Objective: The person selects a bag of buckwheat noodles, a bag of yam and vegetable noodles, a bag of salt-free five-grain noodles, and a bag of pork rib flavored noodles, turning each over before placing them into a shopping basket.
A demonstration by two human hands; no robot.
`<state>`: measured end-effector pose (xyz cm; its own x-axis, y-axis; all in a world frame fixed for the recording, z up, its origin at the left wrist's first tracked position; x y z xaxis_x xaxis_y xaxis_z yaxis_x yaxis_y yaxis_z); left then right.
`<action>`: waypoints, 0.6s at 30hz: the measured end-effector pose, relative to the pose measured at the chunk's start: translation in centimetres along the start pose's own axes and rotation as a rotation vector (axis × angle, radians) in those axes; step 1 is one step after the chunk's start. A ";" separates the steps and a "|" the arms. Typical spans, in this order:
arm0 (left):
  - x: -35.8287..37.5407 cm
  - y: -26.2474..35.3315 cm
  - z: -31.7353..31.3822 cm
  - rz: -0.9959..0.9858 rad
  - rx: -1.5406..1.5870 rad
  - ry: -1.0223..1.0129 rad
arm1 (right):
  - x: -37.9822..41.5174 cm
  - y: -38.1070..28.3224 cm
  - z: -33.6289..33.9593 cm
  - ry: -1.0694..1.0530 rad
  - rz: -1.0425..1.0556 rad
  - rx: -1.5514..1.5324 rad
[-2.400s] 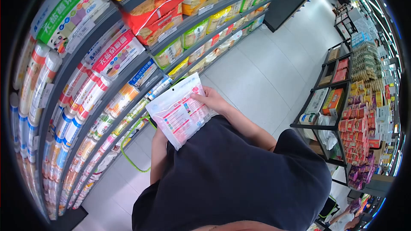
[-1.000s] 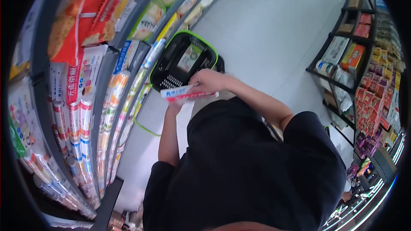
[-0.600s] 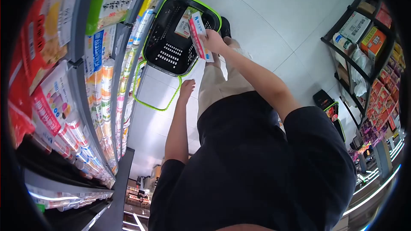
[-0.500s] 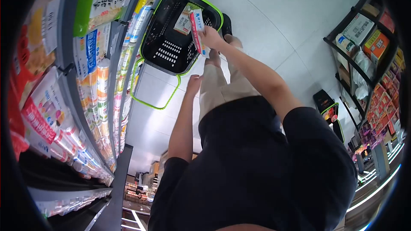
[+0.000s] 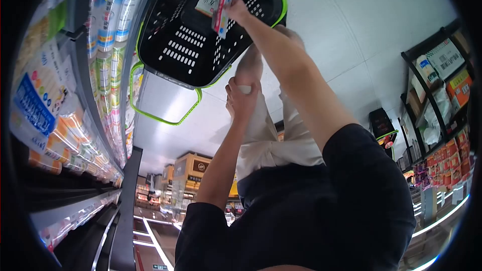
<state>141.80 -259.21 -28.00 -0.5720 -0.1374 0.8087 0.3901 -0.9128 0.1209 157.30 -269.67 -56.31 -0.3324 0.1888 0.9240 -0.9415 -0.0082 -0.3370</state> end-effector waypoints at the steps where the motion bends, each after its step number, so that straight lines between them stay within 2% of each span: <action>1: -0.6 0.1 0.2 -0.047 -0.008 0.042 | -1.3 0.0 -0.8 -0.029 0.063 -0.028; 4: -1.6 -0.6 -0.2 -0.029 -0.006 0.038 | -4.6 0.0 -2.3 -0.055 0.116 -0.119; 8: -2.5 -1.2 0.1 -0.023 -0.014 0.048 | -9.7 1.6 -4.1 -0.241 -0.036 -0.424; 10: -2.8 -1.0 0.3 -0.084 -0.022 0.071 | -10.5 1.7 -4.9 -0.295 -0.068 -0.520; 12: -3.1 -1.4 0.1 -0.092 -0.014 0.066 | -11.8 3.9 -4.3 -0.127 -0.230 -0.511; 15: -3.5 -1.9 0.4 -0.106 -0.001 0.068 | -13.6 6.3 -4.4 -0.027 -0.271 -0.477; 16: -3.6 -1.8 0.5 -0.115 0.014 0.070 | -15.0 8.1 -4.9 -0.007 -0.350 -0.392; 18: -3.5 -1.8 0.6 -0.114 0.015 0.072 | -16.0 9.1 -5.3 -0.020 -0.364 -0.310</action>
<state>143.51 -256.88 -30.71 -0.6630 -0.0609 0.7461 0.3304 -0.9182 0.2187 154.33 -267.53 -75.08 0.0115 0.1063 0.9943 -0.9369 0.3486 -0.0264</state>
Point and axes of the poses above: each hand's wrist, its own x-axis away from the middle knuckle, its own z-axis out of the back of the hand, y = z × x, the point moved 9 cm from there along -x, towards the middle knuckle, and after that the axes turned 14 degrees about -z, right-handed, at the moved point
